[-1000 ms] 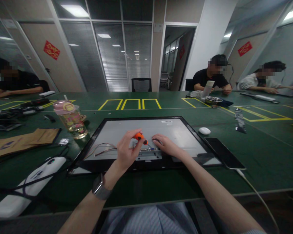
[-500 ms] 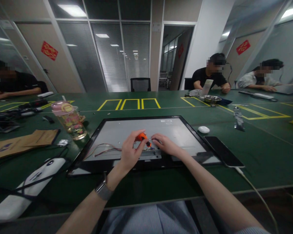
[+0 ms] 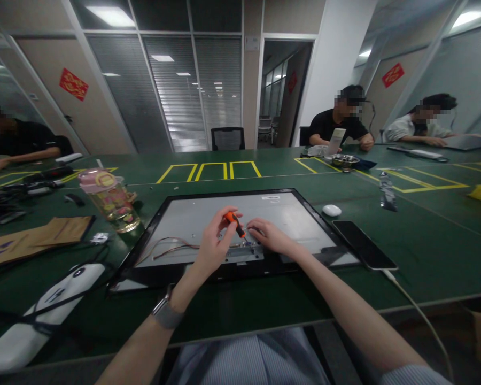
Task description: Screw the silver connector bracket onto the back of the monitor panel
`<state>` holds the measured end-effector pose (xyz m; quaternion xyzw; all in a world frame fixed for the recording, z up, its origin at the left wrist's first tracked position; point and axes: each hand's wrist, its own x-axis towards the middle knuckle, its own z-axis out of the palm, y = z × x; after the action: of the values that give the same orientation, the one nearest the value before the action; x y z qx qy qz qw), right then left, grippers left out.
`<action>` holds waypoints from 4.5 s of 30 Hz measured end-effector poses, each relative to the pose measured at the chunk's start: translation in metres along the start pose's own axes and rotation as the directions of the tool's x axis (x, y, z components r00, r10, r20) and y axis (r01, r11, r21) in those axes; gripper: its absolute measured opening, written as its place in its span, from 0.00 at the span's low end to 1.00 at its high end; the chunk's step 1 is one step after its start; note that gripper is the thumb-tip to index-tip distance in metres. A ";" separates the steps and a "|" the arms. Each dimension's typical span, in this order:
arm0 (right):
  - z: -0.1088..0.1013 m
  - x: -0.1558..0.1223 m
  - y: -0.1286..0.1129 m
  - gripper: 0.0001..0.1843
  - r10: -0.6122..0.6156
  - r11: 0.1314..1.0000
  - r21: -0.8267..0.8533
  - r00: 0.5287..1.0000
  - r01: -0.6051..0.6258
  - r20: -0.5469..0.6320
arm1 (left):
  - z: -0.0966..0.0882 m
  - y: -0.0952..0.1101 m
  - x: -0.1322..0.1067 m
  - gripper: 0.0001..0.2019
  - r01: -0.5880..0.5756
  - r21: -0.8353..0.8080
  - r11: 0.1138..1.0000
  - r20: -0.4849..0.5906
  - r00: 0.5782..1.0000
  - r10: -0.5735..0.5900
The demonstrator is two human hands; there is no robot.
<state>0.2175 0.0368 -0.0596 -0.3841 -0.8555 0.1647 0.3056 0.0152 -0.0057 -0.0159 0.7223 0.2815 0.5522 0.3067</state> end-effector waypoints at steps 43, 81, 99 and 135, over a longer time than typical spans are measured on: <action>0.000 0.002 0.014 0.10 -0.014 0.996 0.089 1.000 0.015 -0.011 | 0.018 0.008 0.018 0.14 -0.122 -0.015 0.992 -0.044 0.992 0.121; 0.000 0.009 0.023 0.09 0.314 0.941 0.175 0.940 -0.290 -0.132 | 0.013 0.006 0.021 0.06 -0.135 0.150 0.979 -0.207 0.964 0.165; -0.014 0.031 0.034 0.17 0.343 0.906 0.195 0.923 -0.375 0.176 | 0.009 0.004 0.027 0.12 0.025 -0.043 0.999 -0.139 0.990 -0.031; 0.008 0.017 0.021 0.21 0.070 0.992 -0.113 0.989 -0.055 0.132 | 0.011 0.004 0.020 0.11 -0.036 0.128 0.991 -0.201 0.978 0.061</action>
<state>0.2148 0.0628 -0.0696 -0.4147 -0.8697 0.1528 0.2199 0.0309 0.0047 -0.0025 0.6861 0.3275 0.6122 0.2173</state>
